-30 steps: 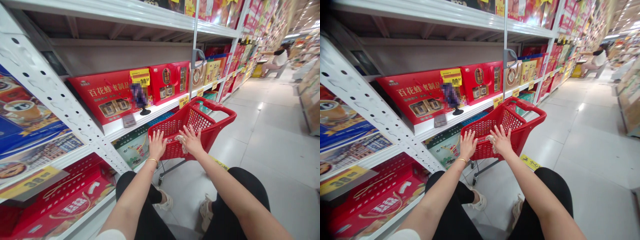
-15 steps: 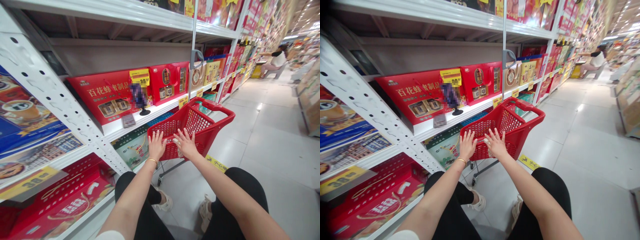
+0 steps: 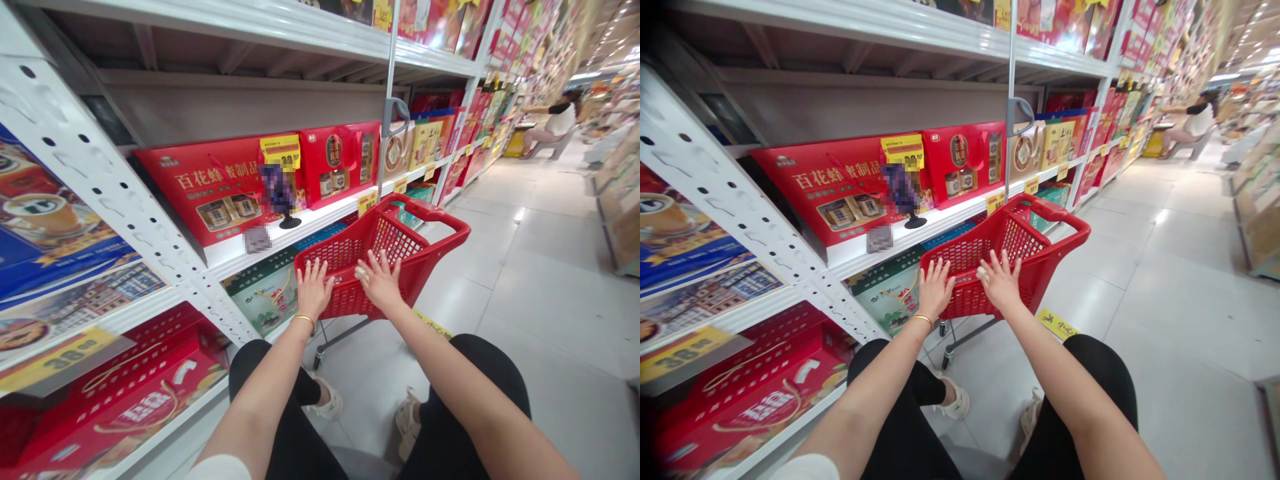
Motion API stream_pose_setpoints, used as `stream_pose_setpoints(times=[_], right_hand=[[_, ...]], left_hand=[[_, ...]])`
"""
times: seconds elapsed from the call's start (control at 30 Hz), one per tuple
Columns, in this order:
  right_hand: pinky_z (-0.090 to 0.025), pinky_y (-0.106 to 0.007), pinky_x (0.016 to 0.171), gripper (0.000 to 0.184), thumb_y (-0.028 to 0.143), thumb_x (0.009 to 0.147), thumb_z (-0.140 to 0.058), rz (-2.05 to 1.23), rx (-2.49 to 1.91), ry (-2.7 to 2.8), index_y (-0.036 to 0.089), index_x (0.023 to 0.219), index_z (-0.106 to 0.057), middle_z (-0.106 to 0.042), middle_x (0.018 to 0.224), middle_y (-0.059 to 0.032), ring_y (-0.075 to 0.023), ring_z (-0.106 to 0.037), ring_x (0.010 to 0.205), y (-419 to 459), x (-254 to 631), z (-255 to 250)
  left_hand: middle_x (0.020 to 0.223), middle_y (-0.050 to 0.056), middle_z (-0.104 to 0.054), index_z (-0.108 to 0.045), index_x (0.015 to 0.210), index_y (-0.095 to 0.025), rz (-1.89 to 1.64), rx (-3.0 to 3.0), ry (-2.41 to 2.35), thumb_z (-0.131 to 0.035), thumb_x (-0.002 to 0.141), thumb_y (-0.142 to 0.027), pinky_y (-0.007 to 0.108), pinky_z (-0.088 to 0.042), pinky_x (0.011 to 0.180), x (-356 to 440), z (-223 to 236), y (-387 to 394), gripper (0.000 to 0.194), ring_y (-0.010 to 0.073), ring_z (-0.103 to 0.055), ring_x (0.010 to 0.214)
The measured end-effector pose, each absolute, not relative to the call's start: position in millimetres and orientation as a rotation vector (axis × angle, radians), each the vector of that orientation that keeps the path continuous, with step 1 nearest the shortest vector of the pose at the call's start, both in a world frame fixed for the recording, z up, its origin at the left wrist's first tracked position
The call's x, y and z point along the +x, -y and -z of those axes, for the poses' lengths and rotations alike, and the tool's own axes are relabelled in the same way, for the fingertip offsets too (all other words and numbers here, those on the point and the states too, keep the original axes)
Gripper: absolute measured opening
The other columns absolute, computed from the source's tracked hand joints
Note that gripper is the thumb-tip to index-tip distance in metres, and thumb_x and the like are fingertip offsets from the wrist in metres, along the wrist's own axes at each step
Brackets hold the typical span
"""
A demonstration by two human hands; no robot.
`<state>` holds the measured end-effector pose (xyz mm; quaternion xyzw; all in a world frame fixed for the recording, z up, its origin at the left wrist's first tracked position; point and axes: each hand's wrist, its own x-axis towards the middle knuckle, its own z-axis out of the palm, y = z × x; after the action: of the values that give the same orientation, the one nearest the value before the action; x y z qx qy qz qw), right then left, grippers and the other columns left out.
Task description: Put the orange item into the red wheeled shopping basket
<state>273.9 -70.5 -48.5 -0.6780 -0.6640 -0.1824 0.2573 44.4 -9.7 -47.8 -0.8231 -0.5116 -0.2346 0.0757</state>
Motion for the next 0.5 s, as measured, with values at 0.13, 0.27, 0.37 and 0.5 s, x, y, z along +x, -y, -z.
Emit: stream_pose_setpoints(times=[0.13,0.27,0.37,0.5], right_hand=[[0.001,-0.074,0.13,0.052,0.053,0.109,-0.047,0.398,-1.702,1.982,0.037,0.157,-0.058,-0.036,0.176,-0.0029,-0.0359,-0.019,0.166,70.6,239.9,57.5],[0.003,-0.077,0.128,0.048,0.054,0.108,-0.048,0.438,-1.806,1.844,0.035,0.147,-0.069,-0.033,0.177,-0.004,-0.0418,-0.017,0.166,67.7,262.2,46.8],[0.003,-0.078,0.127,0.051,0.05,0.109,-0.045,0.501,-1.92,1.631,0.025,0.144,-0.072,-0.035,0.176,-0.0106,-0.0442,-0.018,0.165,65.9,287.1,39.8],[-0.004,-0.071,0.131,0.054,0.047,0.109,-0.043,0.464,-1.89,1.663,0.021,0.149,-0.067,-0.037,0.175,-0.0141,-0.041,-0.02,0.165,65.7,281.5,44.9]], left_hand=[[0.179,0.003,-0.029,-0.04,0.169,-0.03,0.686,-2.471,1.544,-0.037,0.112,-0.052,0.061,-0.015,0.136,42.5,47.1,10.2,0.061,0.0296,-0.02,0.168],[0.181,0.006,-0.023,-0.034,0.171,-0.026,0.717,-2.411,1.673,-0.034,0.113,-0.05,0.067,-0.015,0.134,46.3,46.9,10.5,0.063,0.0338,-0.017,0.168],[0.181,0.009,-0.021,-0.036,0.171,-0.024,0.74,-2.379,1.704,-0.036,0.112,-0.054,0.072,-0.01,0.132,57.9,45.1,13.9,0.066,0.038,-0.013,0.168],[0.181,0.006,-0.021,-0.036,0.171,-0.028,0.755,-2.462,1.547,-0.039,0.111,-0.054,0.069,-0.004,0.134,75.0,42.6,19.6,0.065,0.034,-0.01,0.169]])
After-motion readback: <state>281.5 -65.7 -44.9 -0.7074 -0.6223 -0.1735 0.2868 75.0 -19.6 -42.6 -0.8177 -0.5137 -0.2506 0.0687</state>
